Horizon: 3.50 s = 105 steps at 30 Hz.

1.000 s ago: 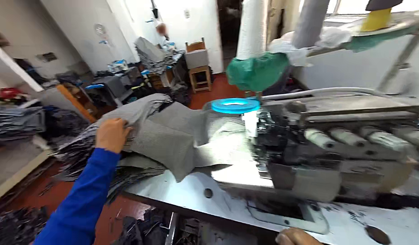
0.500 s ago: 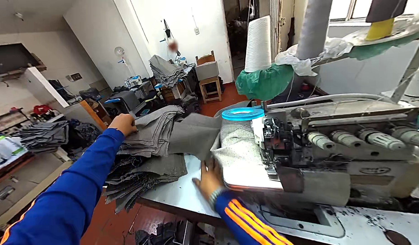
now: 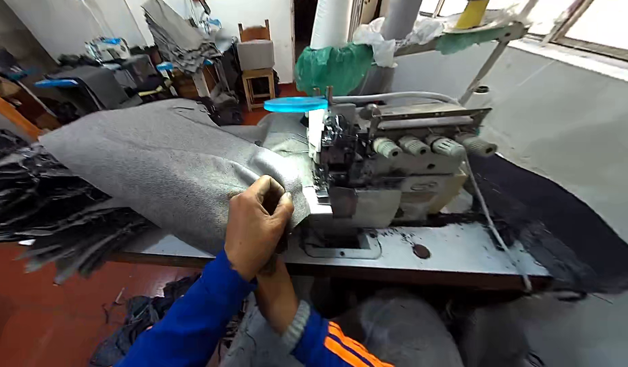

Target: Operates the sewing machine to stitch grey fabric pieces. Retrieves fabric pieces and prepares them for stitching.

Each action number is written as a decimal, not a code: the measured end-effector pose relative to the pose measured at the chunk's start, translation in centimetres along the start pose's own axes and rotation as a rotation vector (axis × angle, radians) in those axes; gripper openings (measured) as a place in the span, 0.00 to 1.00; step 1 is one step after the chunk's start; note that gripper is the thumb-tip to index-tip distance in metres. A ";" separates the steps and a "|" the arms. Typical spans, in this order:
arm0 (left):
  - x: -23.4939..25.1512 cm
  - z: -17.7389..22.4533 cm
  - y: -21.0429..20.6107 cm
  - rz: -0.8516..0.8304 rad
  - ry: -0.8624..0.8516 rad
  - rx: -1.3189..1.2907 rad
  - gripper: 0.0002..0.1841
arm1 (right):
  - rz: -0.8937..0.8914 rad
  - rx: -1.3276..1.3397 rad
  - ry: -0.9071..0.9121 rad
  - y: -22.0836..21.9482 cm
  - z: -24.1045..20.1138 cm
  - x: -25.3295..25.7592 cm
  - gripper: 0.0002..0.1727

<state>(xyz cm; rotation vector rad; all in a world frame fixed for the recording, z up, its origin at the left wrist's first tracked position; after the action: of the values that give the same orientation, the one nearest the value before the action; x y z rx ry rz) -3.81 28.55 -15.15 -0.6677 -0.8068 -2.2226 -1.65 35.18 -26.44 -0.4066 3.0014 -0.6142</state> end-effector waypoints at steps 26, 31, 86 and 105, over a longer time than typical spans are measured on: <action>0.4 -3.3 -4.0 -0.185 -0.596 0.244 0.36 | 0.426 -1.701 0.173 37.1 -23.2 0.0 0.06; 2.0 -2.9 -4.7 -0.239 -0.629 0.254 0.33 | 0.294 -1.652 0.049 35.2 -26.2 2.6 0.08; -2.5 2.3 -4.4 -0.150 -0.593 0.338 0.14 | 0.007 -0.187 0.320 9.1 -4.9 0.2 0.14; -5.3 2.0 -1.8 -0.444 -0.952 0.218 0.34 | 0.196 -0.413 0.641 8.1 -6.5 1.9 0.18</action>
<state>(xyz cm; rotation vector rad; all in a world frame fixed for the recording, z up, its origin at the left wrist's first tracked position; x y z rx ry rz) -1.30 33.19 -17.86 -1.5961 -1.7682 -2.0655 -6.07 44.31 -23.58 0.1097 3.7207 -0.1030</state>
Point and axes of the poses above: each hand's wrist, its own x-axis towards the middle knuckle, its own y-axis out of the back of the hand, z = x × y, the point moved 6 cm from there along x, towards the middle knuckle, and after that the axes turned 14 degrees about z, right-handed, at the moved point
